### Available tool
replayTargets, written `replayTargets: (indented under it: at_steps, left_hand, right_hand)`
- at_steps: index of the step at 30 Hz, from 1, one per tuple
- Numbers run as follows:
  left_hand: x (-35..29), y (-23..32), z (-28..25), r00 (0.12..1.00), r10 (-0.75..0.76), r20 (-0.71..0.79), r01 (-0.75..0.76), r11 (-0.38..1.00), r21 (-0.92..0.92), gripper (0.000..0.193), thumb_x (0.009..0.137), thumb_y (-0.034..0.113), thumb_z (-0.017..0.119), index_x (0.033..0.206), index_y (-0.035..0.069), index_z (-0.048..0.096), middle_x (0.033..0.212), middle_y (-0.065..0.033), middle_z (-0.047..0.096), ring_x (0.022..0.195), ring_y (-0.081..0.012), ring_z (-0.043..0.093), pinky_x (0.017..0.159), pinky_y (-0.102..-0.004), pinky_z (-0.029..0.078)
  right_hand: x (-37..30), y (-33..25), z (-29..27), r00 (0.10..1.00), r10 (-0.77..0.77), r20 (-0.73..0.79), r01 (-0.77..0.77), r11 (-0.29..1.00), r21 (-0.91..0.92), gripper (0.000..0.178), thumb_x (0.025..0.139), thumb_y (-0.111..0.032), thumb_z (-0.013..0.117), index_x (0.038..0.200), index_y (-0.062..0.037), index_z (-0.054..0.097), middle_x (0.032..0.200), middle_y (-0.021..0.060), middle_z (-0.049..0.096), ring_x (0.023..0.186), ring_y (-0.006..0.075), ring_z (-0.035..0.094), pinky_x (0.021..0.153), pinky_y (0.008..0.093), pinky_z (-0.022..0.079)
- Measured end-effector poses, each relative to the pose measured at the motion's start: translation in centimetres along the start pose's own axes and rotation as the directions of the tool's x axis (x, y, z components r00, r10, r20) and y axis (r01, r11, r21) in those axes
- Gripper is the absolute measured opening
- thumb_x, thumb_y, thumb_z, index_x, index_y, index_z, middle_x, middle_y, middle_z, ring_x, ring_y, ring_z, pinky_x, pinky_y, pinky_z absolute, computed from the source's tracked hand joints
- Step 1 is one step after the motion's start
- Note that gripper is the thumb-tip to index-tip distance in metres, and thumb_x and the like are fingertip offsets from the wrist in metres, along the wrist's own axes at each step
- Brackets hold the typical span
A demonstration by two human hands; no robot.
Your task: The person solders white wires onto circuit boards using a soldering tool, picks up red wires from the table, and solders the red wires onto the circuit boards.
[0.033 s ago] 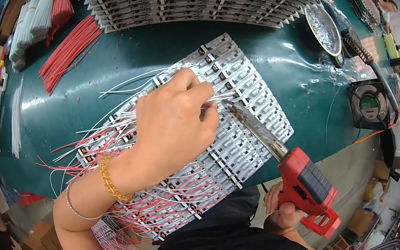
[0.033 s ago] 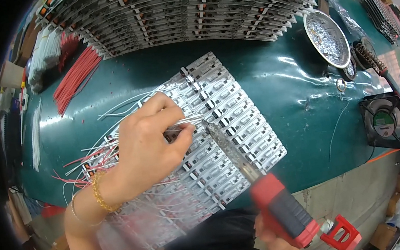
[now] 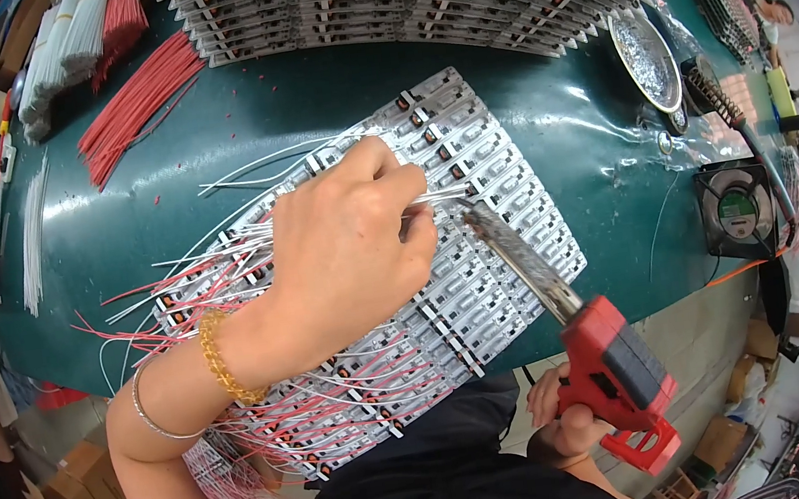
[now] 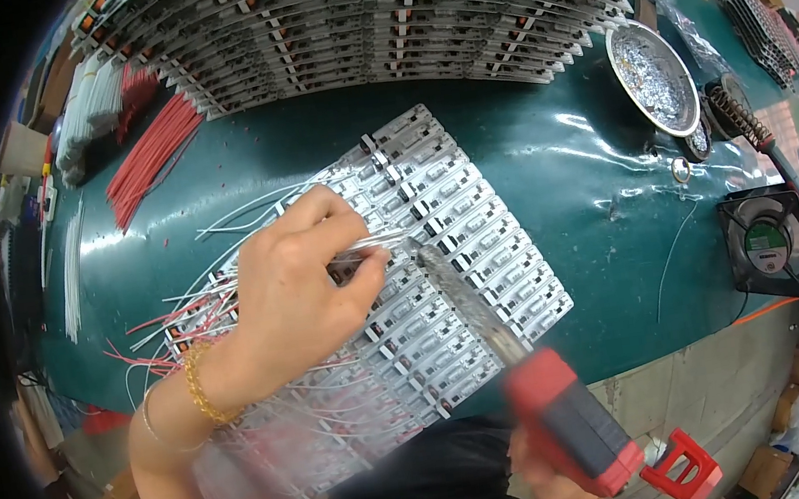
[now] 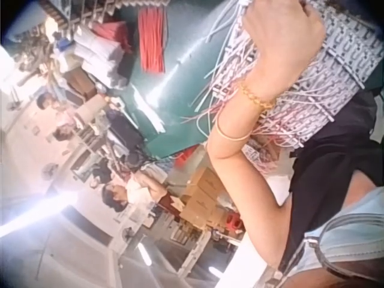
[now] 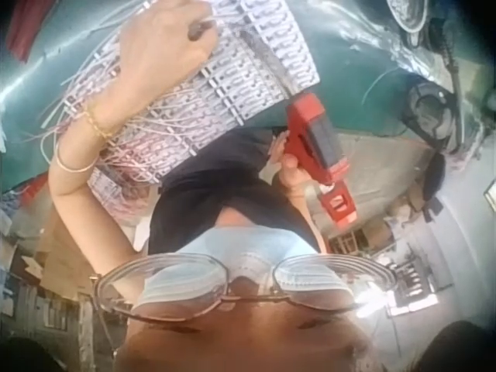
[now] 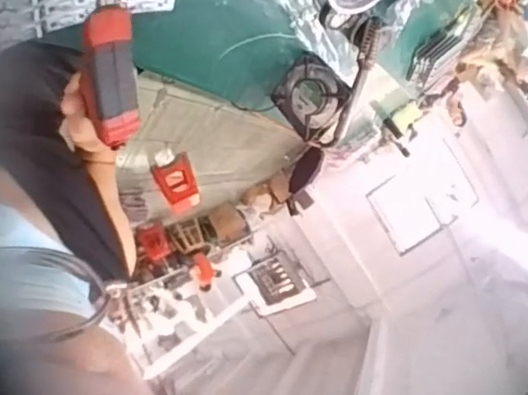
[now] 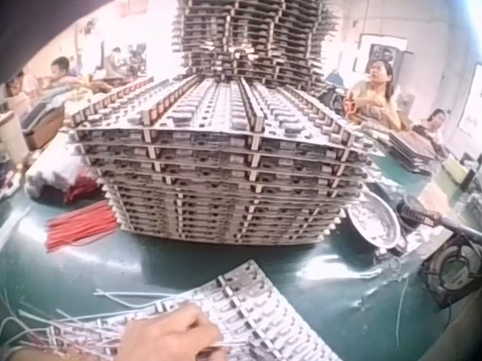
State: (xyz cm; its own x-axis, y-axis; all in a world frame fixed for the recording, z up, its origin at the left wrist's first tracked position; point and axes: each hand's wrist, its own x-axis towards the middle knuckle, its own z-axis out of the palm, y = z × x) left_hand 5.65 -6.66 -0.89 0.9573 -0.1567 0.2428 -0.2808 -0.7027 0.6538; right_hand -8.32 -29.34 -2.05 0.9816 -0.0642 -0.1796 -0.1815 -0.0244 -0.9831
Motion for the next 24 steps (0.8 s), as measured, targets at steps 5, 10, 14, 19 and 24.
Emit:
replayTargets:
  at_steps: [5,10,14,19,24]
  left_hand:
    - [0.1,0.0,0.1,0.999,0.038,-0.026,-0.038,0.999,0.009,0.007,0.069,0.008,0.060,0.066,0.003,0.058,0.072,-0.0096,0.055,0.056,-0.0289,0.057,0.049,-0.0388,0.045]
    - [0.0,0.0,0.1,0.999,0.034,-0.020,-0.034,0.999,0.014,0.006,0.069,0.008,0.059,0.066,0.003,0.058,0.072,-0.0100,0.055,0.056,-0.0294,0.057,0.049,-0.0393,0.045]
    - [0.1,0.1,-0.6,0.998,0.033,0.049,-0.033,0.999,-0.005,0.010,0.074,0.010,0.063,0.072,0.001,0.059,0.072,-0.0112,0.055,0.060,-0.0301,0.056,0.053,-0.0372,0.045]
    - [0.3,-1.0,-1.9,0.997,0.061,0.055,-0.061,0.998,-0.001,0.011,0.082,0.010,0.059,0.083,-0.001,0.059,0.075,-0.0121,0.057,0.059,-0.0284,0.054,0.054,-0.0335,0.043]
    - [1.6,2.4,-5.1,0.946,-0.268,0.181,0.303,0.931,-0.204,0.011,0.088,0.005,0.050,0.083,-0.002,0.055,0.067,-0.0084,0.059,0.056,-0.0111,0.053,0.050,-0.0276,0.040]
  right_hand:
    - [0.1,-0.7,0.4,0.998,-0.064,-0.021,0.066,0.991,0.121,0.078,0.072,-0.053,0.068,0.115,0.0072,0.044,0.044,0.0009,0.043,0.035,0.0125,0.042,0.040,0.0252,0.037]
    - [0.4,-0.6,0.8,0.997,-0.061,-0.042,0.067,0.989,0.133,0.079,0.072,-0.055,0.067,0.115,0.0072,0.044,0.043,0.0003,0.042,0.034,0.0118,0.040,0.039,0.0250,0.036]
    - [0.2,-0.2,0.8,0.992,-0.098,-0.084,0.111,0.981,0.161,0.081,0.072,-0.056,0.067,0.115,0.0075,0.043,0.043,0.0000,0.041,0.034,0.0115,0.040,0.038,0.0246,0.036]
    - [-0.1,-0.4,0.7,0.987,-0.122,-0.105,0.138,0.977,0.160,0.082,0.074,-0.058,0.064,0.116,0.0088,0.042,0.042,0.0000,0.040,0.033,0.0113,0.039,0.037,0.0240,0.035]
    - [-0.5,0.2,-0.9,0.982,-0.139,-0.131,0.161,0.972,0.173,0.082,0.075,-0.058,0.062,0.117,0.0099,0.042,0.042,-0.0001,0.039,0.032,0.0113,0.039,0.036,0.0237,0.036]
